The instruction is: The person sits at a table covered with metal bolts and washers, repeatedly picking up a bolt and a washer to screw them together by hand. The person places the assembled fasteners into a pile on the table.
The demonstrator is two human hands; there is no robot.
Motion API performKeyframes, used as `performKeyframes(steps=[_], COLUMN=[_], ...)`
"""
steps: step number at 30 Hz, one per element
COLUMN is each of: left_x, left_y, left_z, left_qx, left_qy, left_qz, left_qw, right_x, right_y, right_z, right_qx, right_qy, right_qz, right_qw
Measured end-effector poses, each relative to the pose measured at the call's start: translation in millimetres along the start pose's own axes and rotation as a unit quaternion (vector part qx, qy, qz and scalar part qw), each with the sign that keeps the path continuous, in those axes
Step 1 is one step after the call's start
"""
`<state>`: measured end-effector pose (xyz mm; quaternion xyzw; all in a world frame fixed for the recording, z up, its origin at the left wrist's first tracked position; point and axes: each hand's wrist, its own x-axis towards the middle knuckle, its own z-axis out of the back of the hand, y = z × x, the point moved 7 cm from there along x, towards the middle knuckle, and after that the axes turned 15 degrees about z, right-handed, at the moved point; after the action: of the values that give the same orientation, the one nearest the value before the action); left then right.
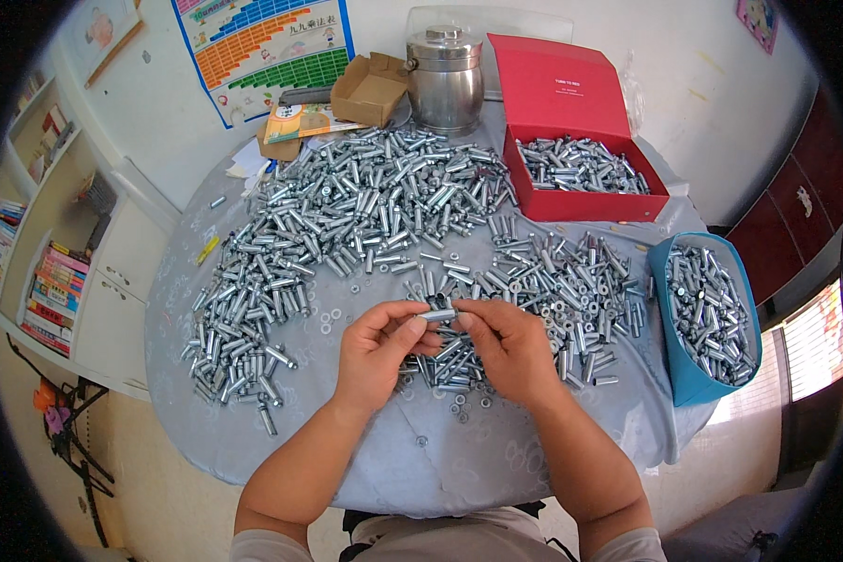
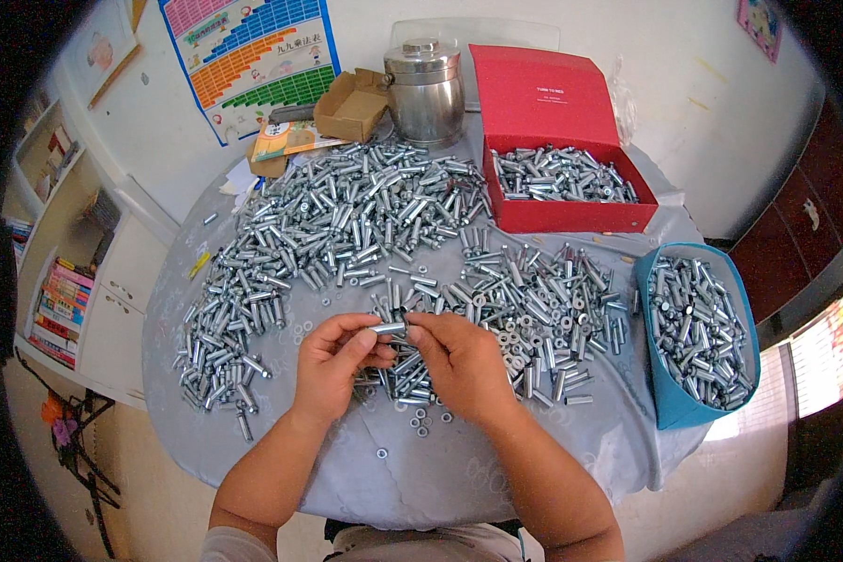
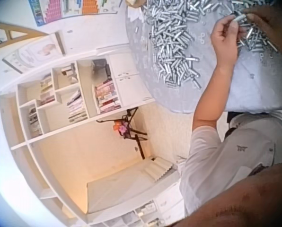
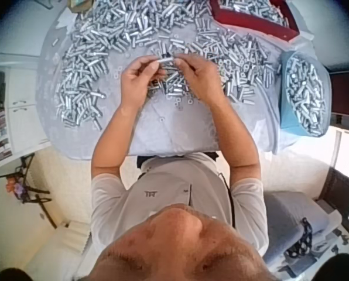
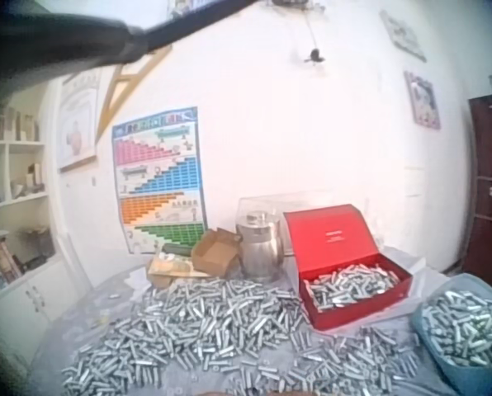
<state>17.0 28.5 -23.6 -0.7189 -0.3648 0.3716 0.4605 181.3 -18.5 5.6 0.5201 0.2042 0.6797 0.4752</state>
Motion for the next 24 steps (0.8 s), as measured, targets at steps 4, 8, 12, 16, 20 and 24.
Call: performKeyframes(steps=[4, 8, 12, 16, 20, 24], left_x=[0, -2, -2, -2, -7, 0], left_y=[1, 1, -4, -8, -32, -61], left_z=[-3, -5, 2, 2, -6, 21], left_qx=[0.025, 0.021, 0.063, 0.137, 0.345, 0.463], left_qy=[0.018, -0.001, -0.022, -0.02, -0.056, -0.165], left_qz=[-0.009, 0.026, 0.03, 0.014, -0.14, -0.138], left_qw=[0.999, 0.999, 0.997, 0.99, 0.926, 0.86], right_x=[3, -3, -4, -3, 4, 5], right_y=[11, -1, -15, -8, 8, 16], right_z=[-1, -2, 7, 21, 32, 33], right_qx=[-0.022, 0.082, 0.156, 0.055, -0.134, -0.214], right_qy=[-0.024, -0.029, -0.069, -0.122, -0.115, -0.117], right_qz=[0.072, -0.058, -0.131, -0.095, 0.031, 0.118], right_qw=[0.997, 0.994, 0.977, 0.986, 0.984, 0.963])
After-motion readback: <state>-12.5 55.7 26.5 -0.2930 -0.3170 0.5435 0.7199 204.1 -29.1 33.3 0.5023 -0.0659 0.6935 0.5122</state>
